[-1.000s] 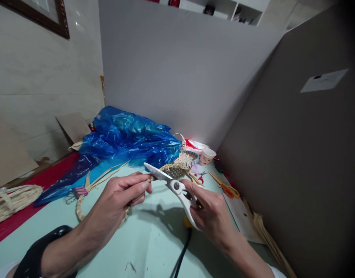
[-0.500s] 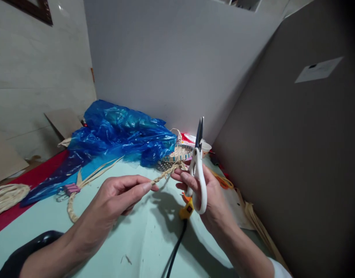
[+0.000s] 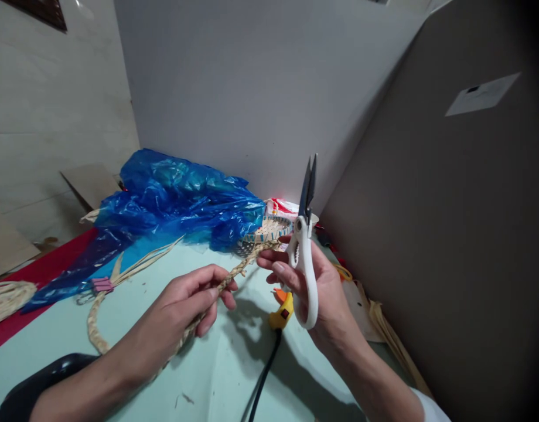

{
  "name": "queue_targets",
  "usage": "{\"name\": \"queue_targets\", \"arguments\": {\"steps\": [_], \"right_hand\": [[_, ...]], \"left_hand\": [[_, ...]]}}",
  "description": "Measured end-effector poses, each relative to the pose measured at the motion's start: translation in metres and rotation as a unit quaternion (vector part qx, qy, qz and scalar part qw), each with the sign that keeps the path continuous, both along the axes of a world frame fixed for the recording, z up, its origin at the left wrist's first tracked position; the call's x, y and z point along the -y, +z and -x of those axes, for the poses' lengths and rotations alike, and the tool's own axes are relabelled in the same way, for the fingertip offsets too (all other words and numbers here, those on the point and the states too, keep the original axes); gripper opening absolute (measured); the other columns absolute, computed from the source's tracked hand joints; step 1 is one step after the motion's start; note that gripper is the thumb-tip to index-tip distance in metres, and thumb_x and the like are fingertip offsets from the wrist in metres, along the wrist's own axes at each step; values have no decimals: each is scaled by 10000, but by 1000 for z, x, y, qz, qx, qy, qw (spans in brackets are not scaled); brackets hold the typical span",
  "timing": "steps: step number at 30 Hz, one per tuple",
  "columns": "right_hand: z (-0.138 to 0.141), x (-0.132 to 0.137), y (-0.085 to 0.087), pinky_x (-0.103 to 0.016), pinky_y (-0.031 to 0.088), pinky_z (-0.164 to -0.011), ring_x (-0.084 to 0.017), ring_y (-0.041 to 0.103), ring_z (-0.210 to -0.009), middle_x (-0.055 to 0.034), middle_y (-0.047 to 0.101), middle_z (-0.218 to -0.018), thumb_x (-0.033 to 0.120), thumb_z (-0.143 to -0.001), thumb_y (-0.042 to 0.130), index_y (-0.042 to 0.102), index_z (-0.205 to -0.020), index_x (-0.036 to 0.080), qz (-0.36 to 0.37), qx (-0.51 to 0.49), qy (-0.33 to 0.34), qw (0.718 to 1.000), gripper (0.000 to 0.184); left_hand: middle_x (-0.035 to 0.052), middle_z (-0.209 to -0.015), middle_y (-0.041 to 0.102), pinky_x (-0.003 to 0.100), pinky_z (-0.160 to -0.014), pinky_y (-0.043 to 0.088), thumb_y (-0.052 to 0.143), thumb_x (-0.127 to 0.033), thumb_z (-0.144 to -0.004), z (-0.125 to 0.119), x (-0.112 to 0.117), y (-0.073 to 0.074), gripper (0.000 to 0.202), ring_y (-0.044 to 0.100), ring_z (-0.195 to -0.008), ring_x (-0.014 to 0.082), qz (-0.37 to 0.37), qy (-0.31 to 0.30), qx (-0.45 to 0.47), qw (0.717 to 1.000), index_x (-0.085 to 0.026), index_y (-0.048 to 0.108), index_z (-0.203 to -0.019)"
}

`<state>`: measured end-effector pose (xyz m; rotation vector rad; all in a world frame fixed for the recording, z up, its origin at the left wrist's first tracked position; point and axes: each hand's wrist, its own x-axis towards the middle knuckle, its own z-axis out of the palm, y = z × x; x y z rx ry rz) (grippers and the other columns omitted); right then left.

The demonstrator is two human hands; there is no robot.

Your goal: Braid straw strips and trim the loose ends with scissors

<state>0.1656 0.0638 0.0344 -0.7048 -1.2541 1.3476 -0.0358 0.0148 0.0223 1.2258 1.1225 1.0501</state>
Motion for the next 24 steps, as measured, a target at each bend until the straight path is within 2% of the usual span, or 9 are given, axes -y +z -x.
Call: {"name": "queue_targets", "arguments": {"steps": [2, 6, 8, 11, 13, 16, 18, 21, 24], "right_hand": [[0, 0, -1, -209, 589, -704, -165, 768, -910, -9, 799, -935, 249, -761, 874, 631, -1069, 255, -4, -1, 6, 1000, 393], [0, 1, 0, -224, 584, -702, -175, 765, -904, -9, 790, -937, 269, -754, 872, 627, -1066, 262, -10, 23, 8, 1000, 397], [1, 2, 2, -231, 572, -680, -186, 760, -899, -17, 786, -943, 291, -752, 865, 621, -1084, 263, -10, 53, 5, 999, 414], [-1, 4, 2, -249, 539, -633, -189, 734, -818, -34, 773, -935, 326, -757, 836, 612, -1087, 250, -28, 138, -11, 990, 406], [-4, 5, 0, -270, 519, -637, -183, 698, -769, -34, 750, -903, 316, -791, 782, 613, -1095, 238, -81, 218, -33, 972, 357], [-11, 2, -7, -287, 490, -662, -172, 643, -725, -14, 694, -832, 237, -840, 674, 595, -1127, 220, -204, 331, -52, 920, 298], [-17, -2, -15, -283, 465, -653, -157, 595, -685, -11, 668, -840, 173, -827, 620, 565, -1143, 211, -293, 377, -57, 877, 323], [-22, -8, -29, -304, 421, -633, -175, 527, -681, -24, 600, -837, 118, -737, 534, 528, -1158, 197, -426, 425, -76, 795, 428], [-23, -12, -37, -325, 387, -625, -209, 483, -695, -24, 505, -780, 96, -648, 477, 509, -1188, 177, -496, 462, -107, 727, 547]], "left_hand": [[-11, -774, 662, 222, -515, 258, 572, -379, -934, -1, 0, 3, 209, 320, -524, 71, -8, 1, -2, 1000, -197, 672, -918], [-55, -564, 529, 233, -459, 129, 594, -475, -915, -2, 0, 4, 292, 234, -487, 76, -14, 6, -11, 1000, -192, 669, -921], [-59, -522, 528, 232, -443, 113, 571, -490, -924, -1, 0, 3, 308, 214, -457, 71, -10, 2, -10, 1000, -196, 660, -930], [-50, -504, 558, 224, -423, 97, 538, -503, -941, 0, 1, 3, 321, 199, -429, 64, 11, -10, 10, 1000, -201, 650, -956], [-51, -483, 548, 212, -416, 92, 542, -492, -946, 2, 3, 3, 315, 186, -430, 63, 27, -7, 23, 999, -197, 651, -942], [-61, -473, 525, 198, -398, 77, 568, -442, -945, 5, 3, 5, 267, 150, -434, 64, 39, 22, 61, 997, -193, 663, -927], [-71, -450, 488, 200, -390, 76, 585, -397, -936, 7, 1, 5, 228, 141, -427, 65, 40, 47, 109, 992, -187, 667, -900], [-89, -414, 428, 208, -405, 108, 594, -283, -912, 8, -2, 5, 138, 149, -401, 55, 42, 56, 182, 981, -175, 681, -909], [-100, -400, 383, 217, -419, 142, 592, -224, -904, 9, -2, 6, 117, 141, -386, 43, 46, 27, 235, 971, -162, 686, -873]]}}
